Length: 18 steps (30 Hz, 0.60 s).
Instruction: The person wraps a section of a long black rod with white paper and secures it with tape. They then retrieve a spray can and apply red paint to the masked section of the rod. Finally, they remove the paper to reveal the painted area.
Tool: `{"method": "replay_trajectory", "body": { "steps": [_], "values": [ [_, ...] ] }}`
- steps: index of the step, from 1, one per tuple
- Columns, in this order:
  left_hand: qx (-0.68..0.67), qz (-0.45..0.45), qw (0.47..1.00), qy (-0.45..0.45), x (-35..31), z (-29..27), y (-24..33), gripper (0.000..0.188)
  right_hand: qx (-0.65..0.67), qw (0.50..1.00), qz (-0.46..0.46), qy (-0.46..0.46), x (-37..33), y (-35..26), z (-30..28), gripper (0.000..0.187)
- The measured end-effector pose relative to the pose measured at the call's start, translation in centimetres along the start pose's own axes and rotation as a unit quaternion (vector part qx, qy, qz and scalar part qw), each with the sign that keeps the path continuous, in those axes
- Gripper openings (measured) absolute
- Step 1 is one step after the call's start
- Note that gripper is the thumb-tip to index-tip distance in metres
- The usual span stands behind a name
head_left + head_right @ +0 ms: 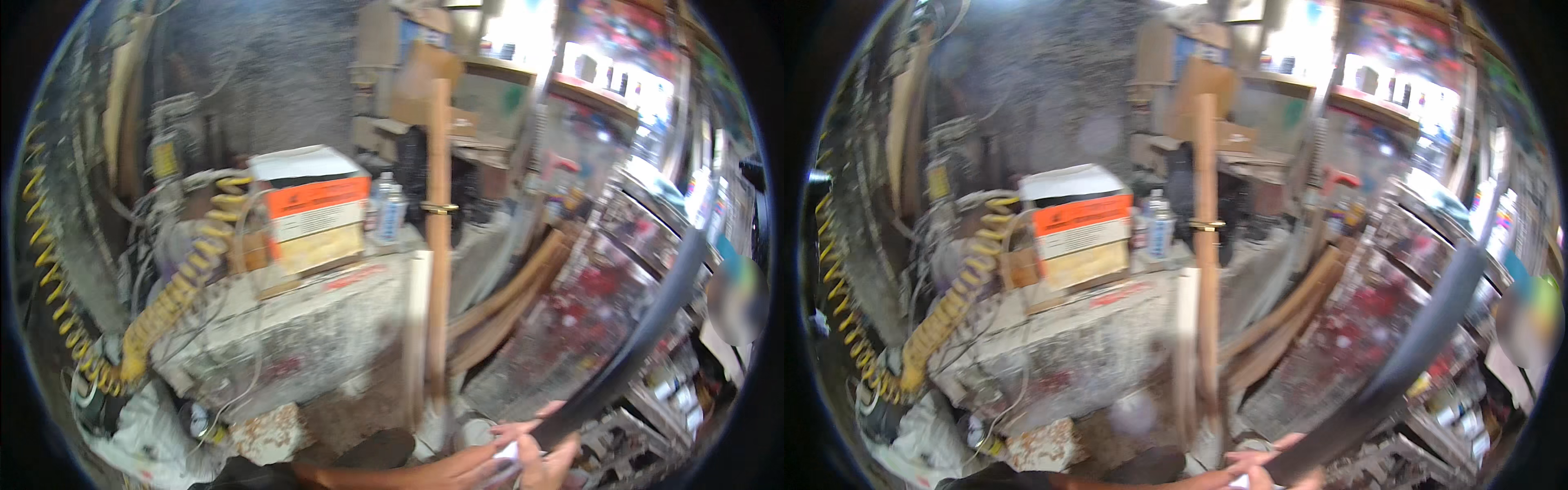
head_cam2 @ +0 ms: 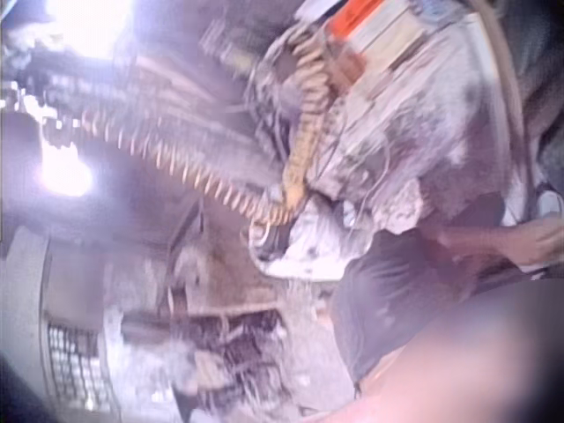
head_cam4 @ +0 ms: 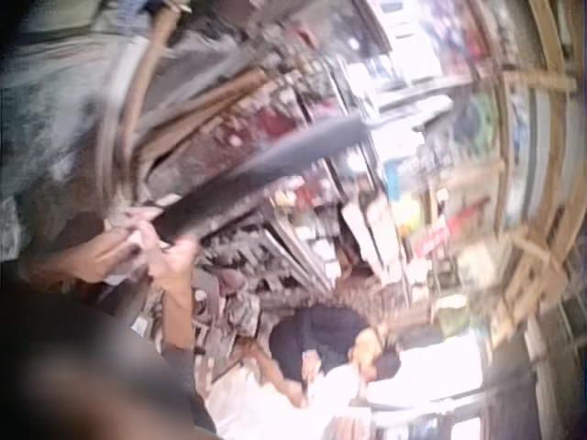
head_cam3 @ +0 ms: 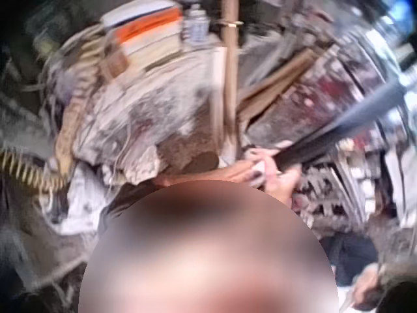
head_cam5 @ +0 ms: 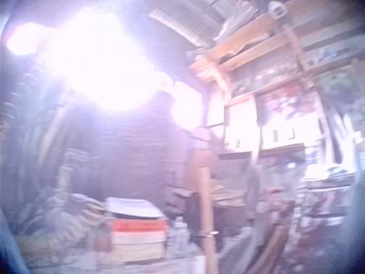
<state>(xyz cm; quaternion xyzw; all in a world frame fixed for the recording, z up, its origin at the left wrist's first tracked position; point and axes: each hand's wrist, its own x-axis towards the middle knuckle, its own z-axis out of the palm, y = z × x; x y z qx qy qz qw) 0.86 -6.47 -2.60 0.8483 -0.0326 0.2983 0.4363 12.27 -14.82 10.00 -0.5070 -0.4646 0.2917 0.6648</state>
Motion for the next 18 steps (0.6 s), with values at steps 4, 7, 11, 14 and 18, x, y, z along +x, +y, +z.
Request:
{"method": "replay_trajectory", "body": {
  "steps": [4, 7, 11, 14, 18],
  "values": [
    [-0.222, 0.032, 0.974, 0.037, 2.5, -3.9, 2.0, 0.040, -0.112, 0.986, -0.043, -0.118, 2.6, -3.7, 1.2, 0.050],
    [-0.257, 0.115, 0.946, 0.162, 4.7, -6.0, 4.6, 0.043, -0.039, 0.964, -0.057, -0.255, 5.8, -6.6, 2.4, 0.045],
    [-0.444, 0.136, 0.885, -0.019, 6.4, -8.4, 5.2, 0.040, 0.235, 0.845, -0.068, -0.475, 9.8, -7.0, 5.9, 0.047],
    [-0.426, 0.182, 0.885, 0.045, 5.9, -8.8, 5.0, 0.036, 0.295, 0.787, -0.039, -0.540, 11.0, -5.8, 8.2, 0.049],
    [-0.213, 0.272, 0.862, 0.371, 3.3, -9.2, 5.1, 0.034, 0.188, 0.901, -0.074, -0.384, 9.4, -3.5, 11.3, 0.041]
  ]
}}
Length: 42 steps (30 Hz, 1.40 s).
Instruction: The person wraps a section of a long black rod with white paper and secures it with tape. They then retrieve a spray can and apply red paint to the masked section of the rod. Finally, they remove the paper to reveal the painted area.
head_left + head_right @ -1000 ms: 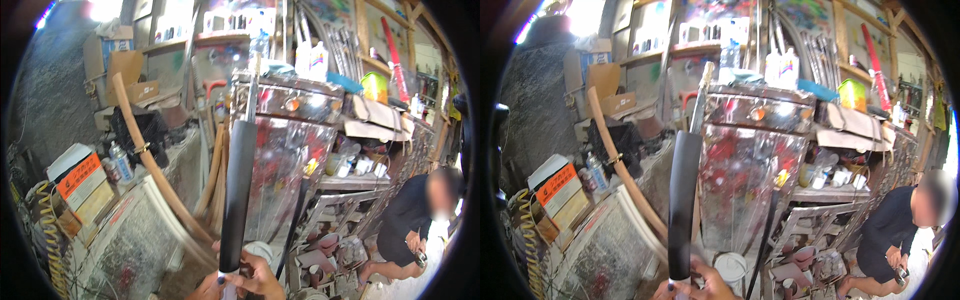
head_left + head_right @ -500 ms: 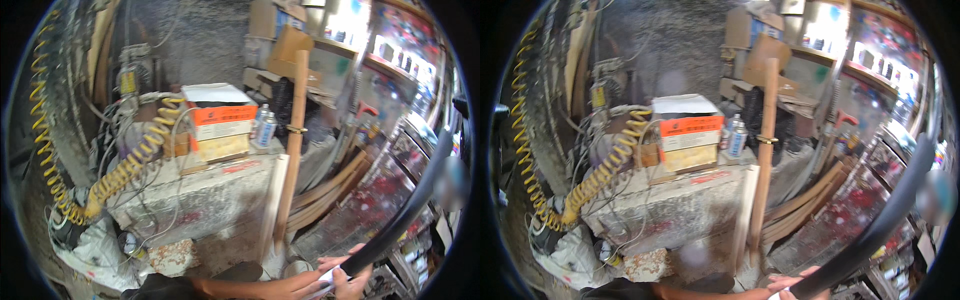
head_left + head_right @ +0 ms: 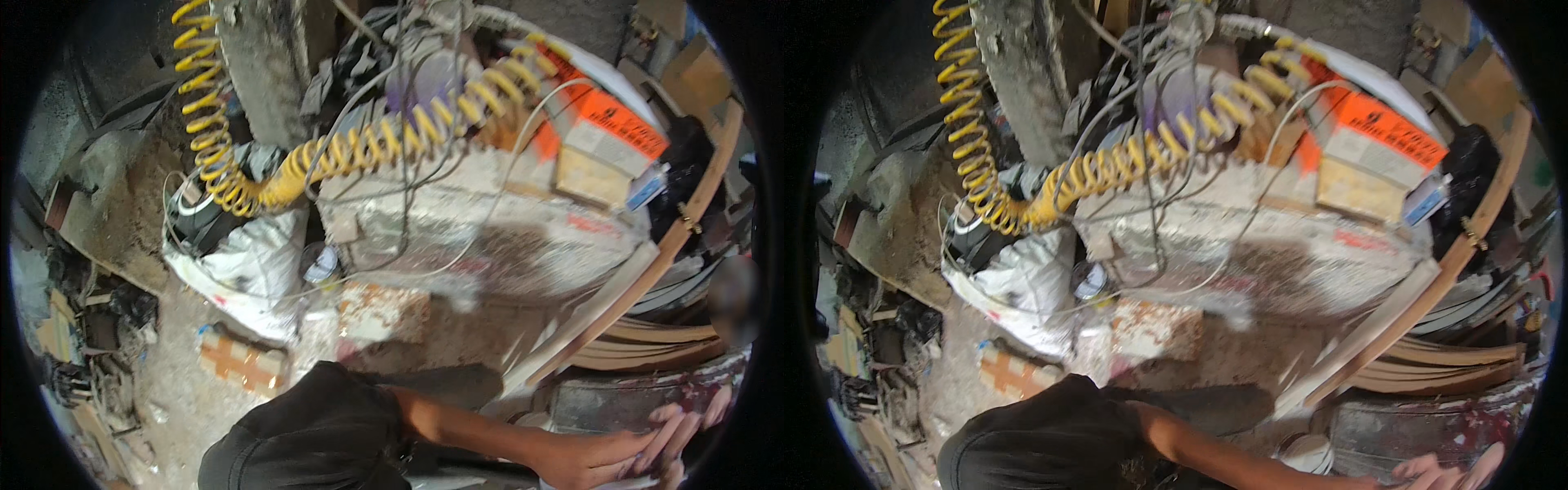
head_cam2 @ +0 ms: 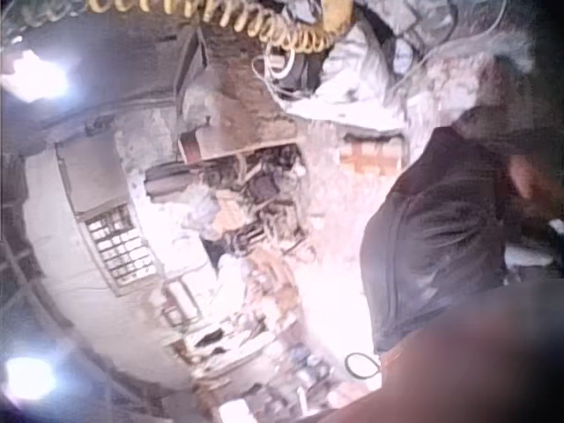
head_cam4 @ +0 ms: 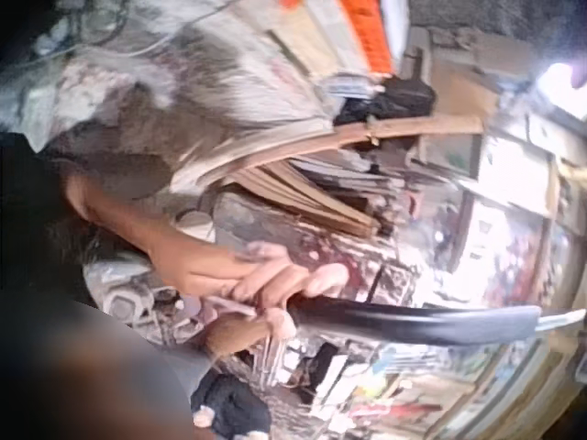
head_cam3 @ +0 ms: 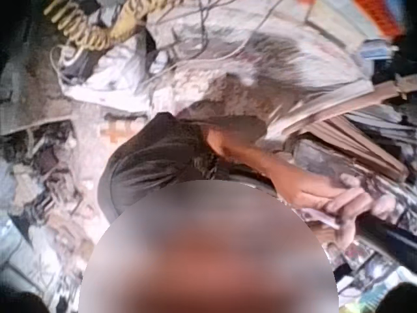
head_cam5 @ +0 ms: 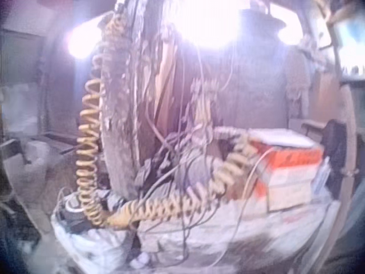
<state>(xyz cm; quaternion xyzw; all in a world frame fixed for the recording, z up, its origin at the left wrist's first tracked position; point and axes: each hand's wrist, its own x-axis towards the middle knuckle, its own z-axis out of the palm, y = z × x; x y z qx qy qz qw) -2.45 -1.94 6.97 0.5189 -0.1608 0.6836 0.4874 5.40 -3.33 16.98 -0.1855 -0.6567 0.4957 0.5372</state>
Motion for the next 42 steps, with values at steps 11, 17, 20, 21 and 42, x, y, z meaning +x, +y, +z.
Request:
{"method": "replay_trajectory", "body": {
  "steps": [11, 17, 20, 21, 42],
  "values": [
    [0.230, -0.266, 0.932, 0.083, 0.2, -1.8, 3.5, 0.043, -0.441, 0.885, 0.100, 0.113, 1.1, 1.9, -1.2, 0.063],
    [0.276, -0.189, 0.938, 0.088, 0.2, -2.0, 3.2, 0.041, -0.520, 0.835, 0.166, 0.068, -1.9, -0.1, -7.0, 0.074],
    [0.178, -0.315, 0.932, 0.030, 0.0, -2.0, 3.7, 0.042, -0.478, 0.859, 0.154, 0.095, -3.2, -0.6, -8.6, 0.074],
    [0.157, -0.298, 0.941, 0.037, -0.1, -2.0, 3.8, 0.043, -0.504, 0.840, 0.154, 0.127, -3.6, -0.5, -8.6, 0.073],
    [-0.179, -0.479, 0.856, -0.076, -3.3, -2.9, -1.5, 0.040, -0.231, 0.892, 0.200, 0.334, -3.9, 2.1, -1.2, 0.065]
  ]
}}
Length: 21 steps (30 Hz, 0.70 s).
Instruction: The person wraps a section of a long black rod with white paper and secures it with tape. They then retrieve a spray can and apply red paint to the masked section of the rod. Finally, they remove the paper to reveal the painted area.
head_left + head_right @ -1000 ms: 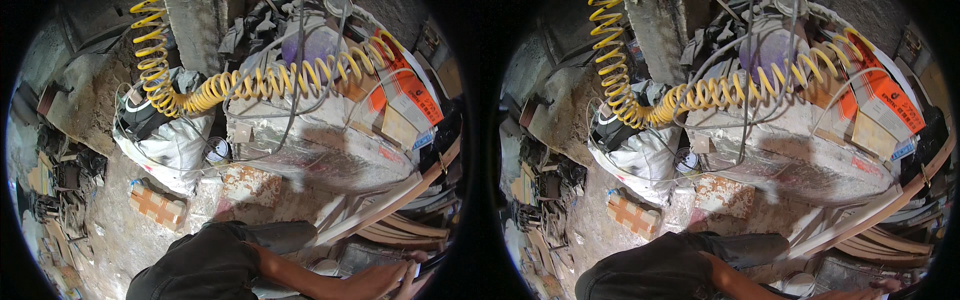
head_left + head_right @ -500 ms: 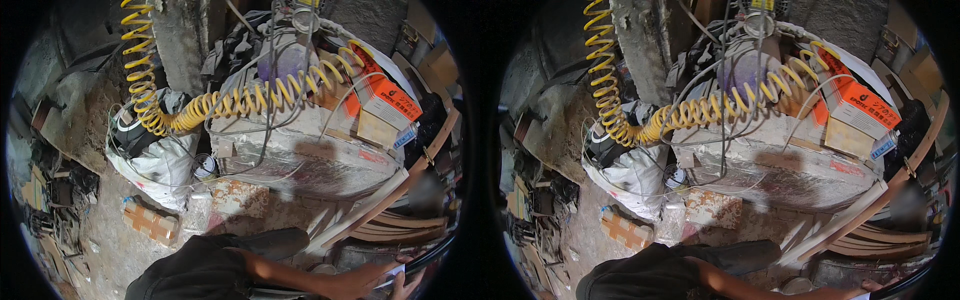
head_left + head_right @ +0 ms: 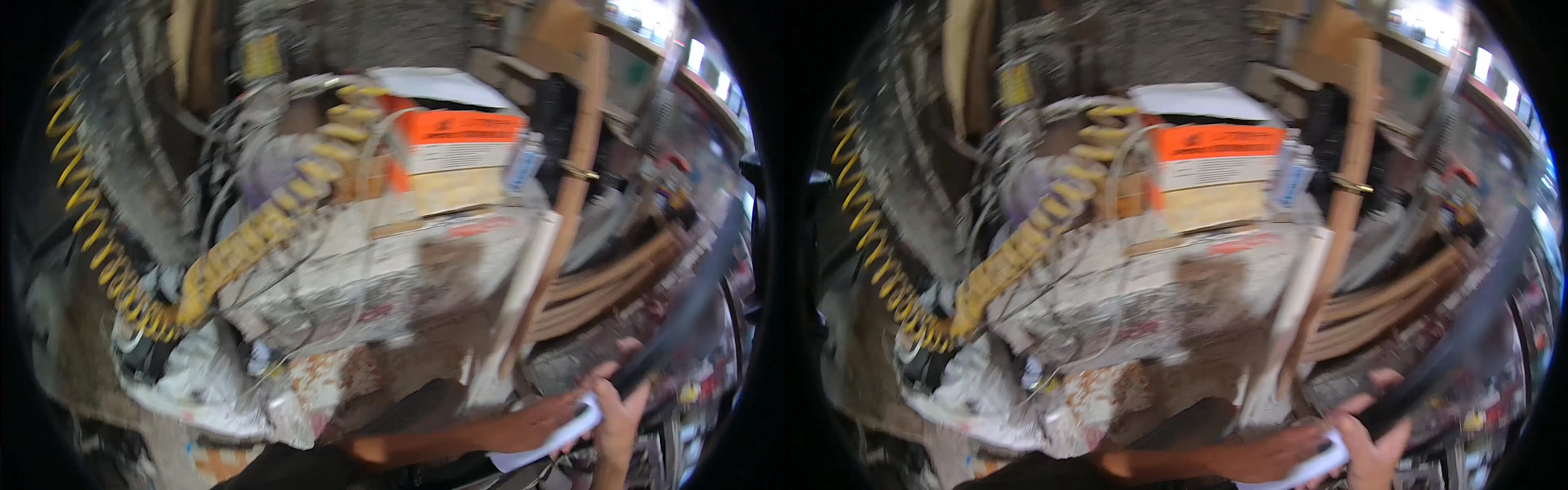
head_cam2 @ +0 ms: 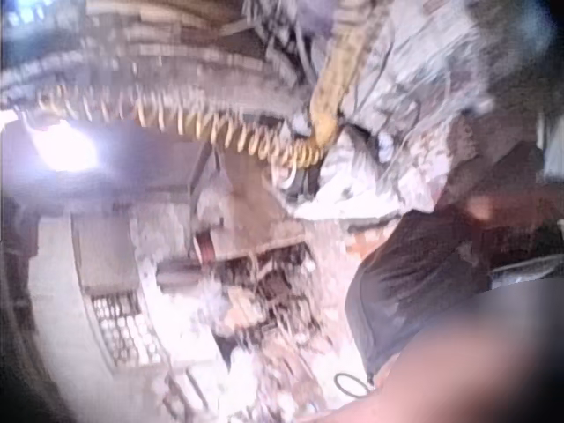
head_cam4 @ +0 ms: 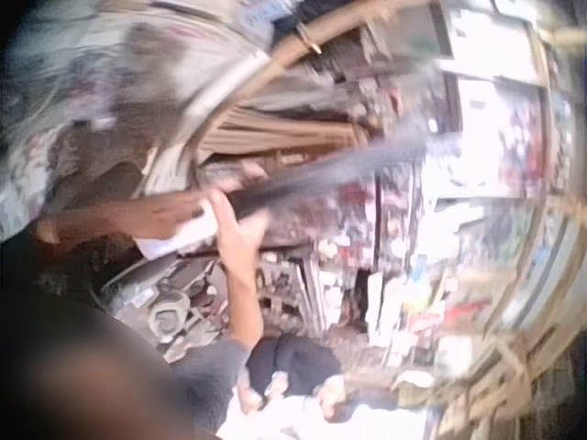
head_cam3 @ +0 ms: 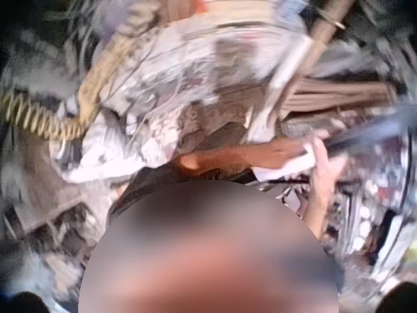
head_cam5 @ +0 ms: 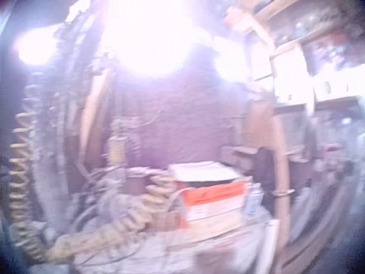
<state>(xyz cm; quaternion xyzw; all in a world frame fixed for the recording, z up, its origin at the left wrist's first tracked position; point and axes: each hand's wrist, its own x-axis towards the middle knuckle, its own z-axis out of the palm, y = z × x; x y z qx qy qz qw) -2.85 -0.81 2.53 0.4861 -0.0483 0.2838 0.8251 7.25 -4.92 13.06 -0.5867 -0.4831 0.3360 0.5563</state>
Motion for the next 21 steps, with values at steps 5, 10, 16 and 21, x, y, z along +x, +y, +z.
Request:
{"method": "replay_trajectory", "body": {
  "steps": [5, 10, 16, 21],
  "values": [
    [0.200, 0.038, 0.978, 0.051, -2.3, -1.4, 1.6, 0.046, 0.019, 0.996, 0.011, -0.082, -0.1, -1.6, -1.0, 0.053],
    [0.169, 0.020, 0.980, 0.107, -0.7, -3.8, 1.5, 0.047, -0.348, 0.871, -0.234, -0.257, 1.6, -1.0, -8.1, 0.029],
    [0.180, 0.013, 0.975, 0.125, 1.0, -3.7, 1.1, 0.048, -0.635, 0.705, -0.185, 0.254, 8.9, -3.6, -20.9, 0.066],
    [0.184, 0.024, 0.977, 0.106, 2.1, -4.7, 0.0, 0.048, -0.696, 0.561, -0.076, 0.443, 15.2, -2.7, -30.2, 0.088]
  ]
}}
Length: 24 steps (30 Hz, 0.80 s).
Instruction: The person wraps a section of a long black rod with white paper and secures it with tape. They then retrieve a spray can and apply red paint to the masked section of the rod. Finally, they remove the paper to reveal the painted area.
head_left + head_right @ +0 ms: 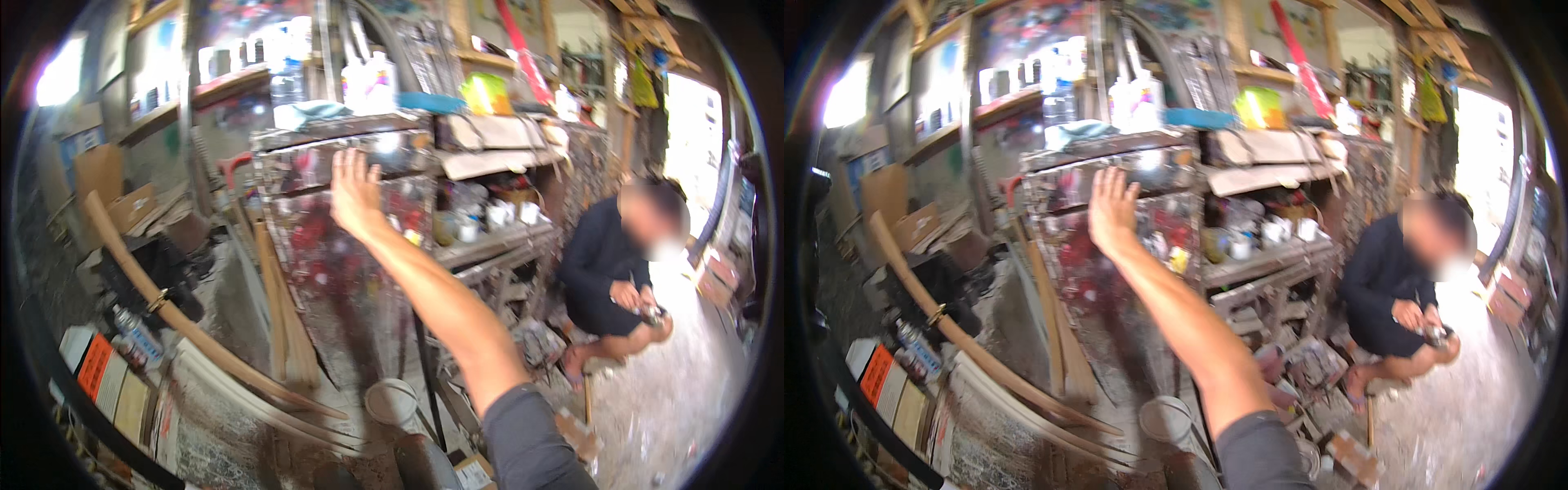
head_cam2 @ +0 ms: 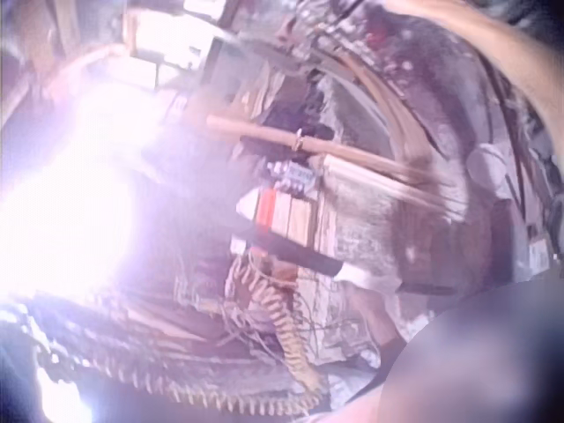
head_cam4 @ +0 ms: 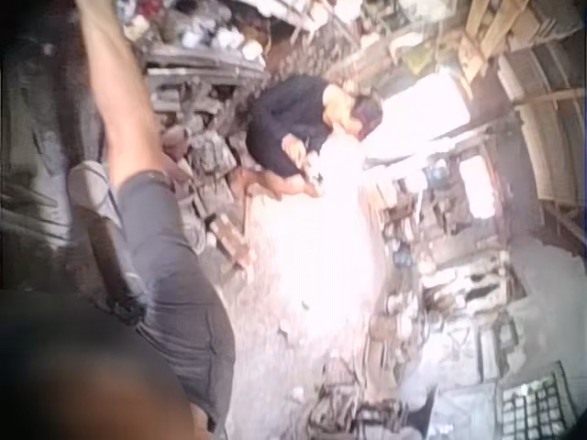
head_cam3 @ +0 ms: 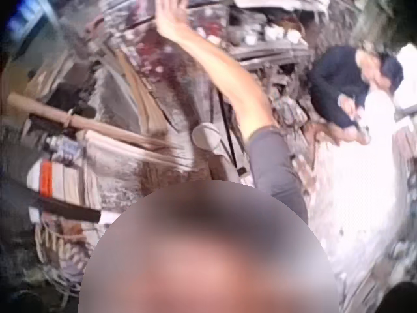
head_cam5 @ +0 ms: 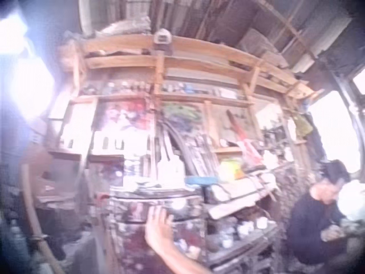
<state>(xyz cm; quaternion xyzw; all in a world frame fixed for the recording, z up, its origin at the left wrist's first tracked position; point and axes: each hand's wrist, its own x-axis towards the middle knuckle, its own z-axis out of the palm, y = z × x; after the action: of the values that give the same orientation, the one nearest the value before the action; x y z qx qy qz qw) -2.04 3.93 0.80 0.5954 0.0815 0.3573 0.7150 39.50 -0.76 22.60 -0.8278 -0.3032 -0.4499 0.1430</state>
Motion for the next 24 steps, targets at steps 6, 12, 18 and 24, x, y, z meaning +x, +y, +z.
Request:
{"method": "replay_trajectory", "body": {
  "steps": [6, 12, 18, 24],
  "values": [
    [-0.001, 0.007, 1.000, -0.012, 0.7, 0.7, -0.5, 0.049, -0.079, 0.988, 0.123, -0.050, 1.3, -2.5, 2.3, 0.066],
    [-0.005, 0.015, 1.000, -0.021, 0.8, 0.9, -1.4, 0.050, -0.156, 0.981, 0.075, -0.090, 2.3, -2.8, 0.3, 0.065],
    [-0.015, 0.022, 0.999, -0.035, 0.1, -0.1, -1.6, 0.051, 0.168, 0.969, 0.143, -0.110, -2.3, -1.4, 3.1, 0.072],
    [-0.047, 0.020, 0.998, -0.038, -1.9, -3.8, -0.8, 0.052, 0.471, 0.864, 0.161, -0.072, -30.0, -6.2, 6.7, 0.028]
  ]
}}
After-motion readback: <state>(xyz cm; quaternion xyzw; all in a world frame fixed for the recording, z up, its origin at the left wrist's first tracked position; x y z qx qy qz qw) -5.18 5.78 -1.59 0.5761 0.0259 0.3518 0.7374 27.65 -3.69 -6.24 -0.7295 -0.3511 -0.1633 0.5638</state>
